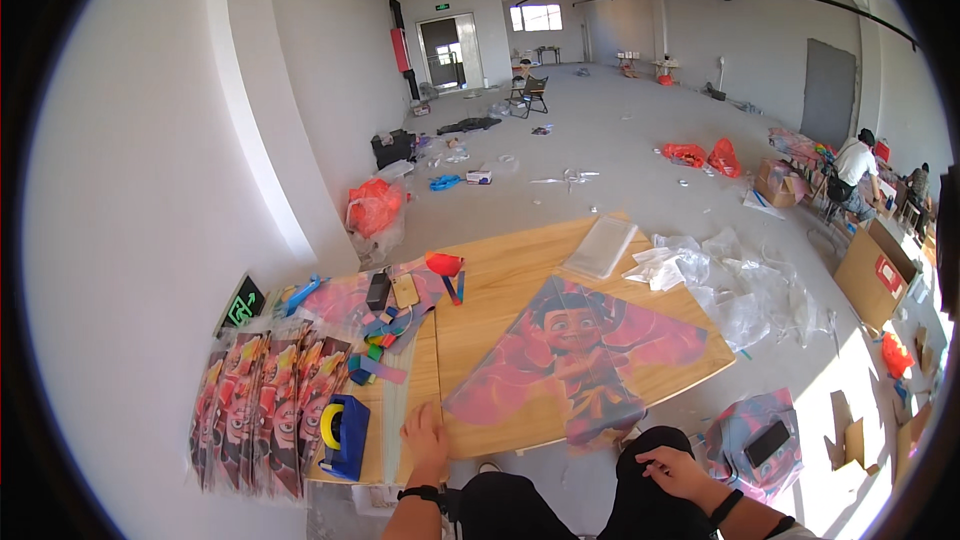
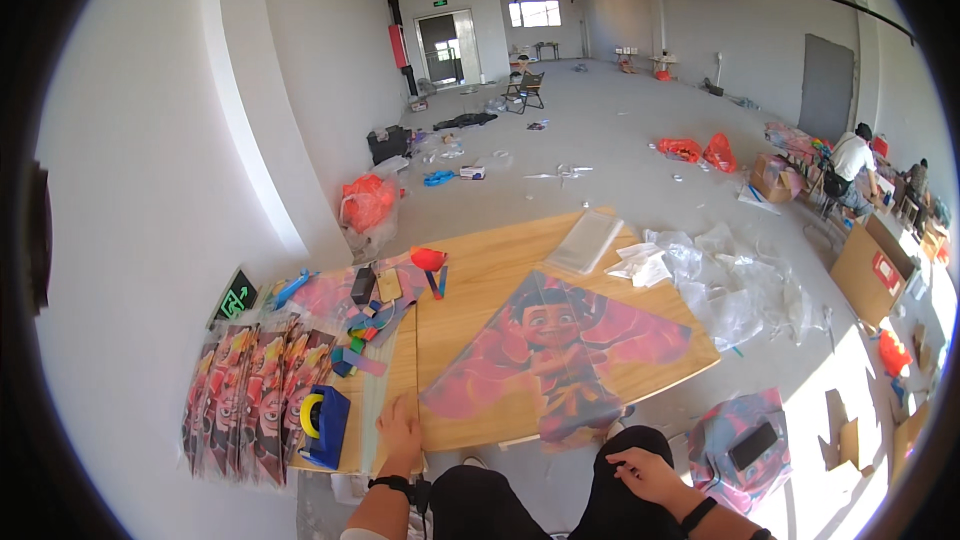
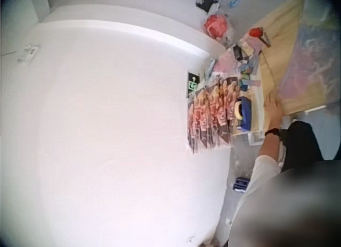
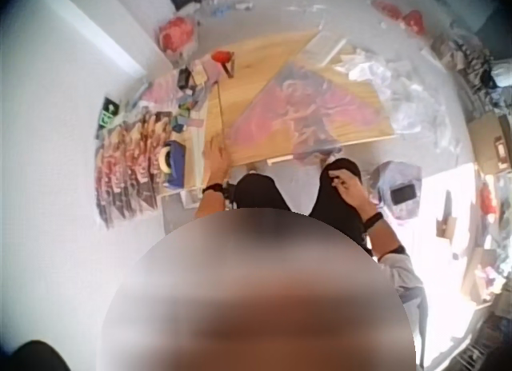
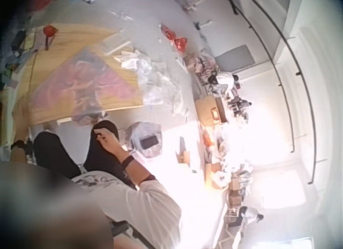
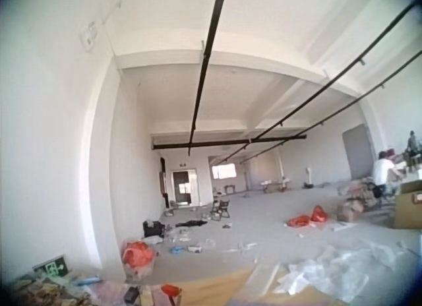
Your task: Assembling a decorative kite by attaching supporting sticks and securing them with adhesive tape.
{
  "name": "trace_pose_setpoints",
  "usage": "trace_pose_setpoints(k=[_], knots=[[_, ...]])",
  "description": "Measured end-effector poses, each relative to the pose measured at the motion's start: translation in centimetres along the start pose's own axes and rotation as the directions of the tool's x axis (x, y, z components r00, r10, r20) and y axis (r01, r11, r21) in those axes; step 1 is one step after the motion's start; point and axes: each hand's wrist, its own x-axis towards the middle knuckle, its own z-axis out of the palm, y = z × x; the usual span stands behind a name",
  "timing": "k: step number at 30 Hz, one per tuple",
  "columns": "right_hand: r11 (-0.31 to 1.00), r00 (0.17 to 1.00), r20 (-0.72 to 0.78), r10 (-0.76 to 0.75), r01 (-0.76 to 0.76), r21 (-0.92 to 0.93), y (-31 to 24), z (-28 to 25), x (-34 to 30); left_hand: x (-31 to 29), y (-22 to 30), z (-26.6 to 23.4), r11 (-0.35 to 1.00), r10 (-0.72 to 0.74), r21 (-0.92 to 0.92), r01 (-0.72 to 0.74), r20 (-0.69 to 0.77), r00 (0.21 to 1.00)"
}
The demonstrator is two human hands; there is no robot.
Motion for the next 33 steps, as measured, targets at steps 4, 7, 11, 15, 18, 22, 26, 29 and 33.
trace_pose_setpoints(k=[4, 7, 11, 15, 18, 22, 26, 29, 33], knots=[[0.990, 0.989, -0.120, -0.082, 0.095, 0.108, 1.2, 1.1, -1.6, -2.6, -1.4, -3.8, 0.985, -0.171, 0.010, 0.172, -0.073, 0.983], [0.982, 0.980, -0.182, -0.085, 0.113, 0.151, 2.1, 1.5, -1.5, -6.8, -1.9, -7.7, 0.945, -0.324, -0.108, 0.309, -0.176, 0.929], [0.987, 0.966, -0.252, -0.061, 0.096, 0.130, 2.7, 1.0, -1.7, -9.8, -2.9, -11.2, 0.923, -0.371, -0.031, 0.383, -0.330, 0.868], [0.983, 0.958, -0.257, -0.123, 0.153, 0.101, 3.5, 1.5, -1.9, -12.6, -8.6, -13.2, 0.802, -0.596, -0.246, 0.543, -0.286, 0.750], [0.985, 0.952, -0.281, -0.120, 0.150, 0.087, 4.5, 1.3, -2.5, -9.5, -6.7, -14.6, 0.780, -0.621, -0.209, 0.589, -0.363, 0.694], [0.987, 0.948, -0.303, -0.100, 0.132, 0.088, 4.4, 1.3, -3.0, -5.8, -9.5, -17.0, 0.869, -0.414, 0.028, 0.493, -0.504, 0.758], [0.985, 0.936, -0.343, -0.084, 0.129, 0.112, 4.7, 1.5, -2.9, -4.2, -15.5, -17.1, 0.674, -0.648, 0.239, 0.699, -0.263, 0.715], [0.989, 0.937, -0.340, -0.085, 0.120, 0.084, 4.3, 1.4, -3.0, -3.6, -19.4, -17.3, 0.729, -0.675, 0.096, 0.678, -0.060, 0.735], [0.994, 0.928, -0.367, -0.063, 0.090, 0.058, 4.5, 1.0, -3.7, -1.3, -20.4, -16.1, 0.665, -0.730, -0.084, 0.742, 0.139, 0.669]])
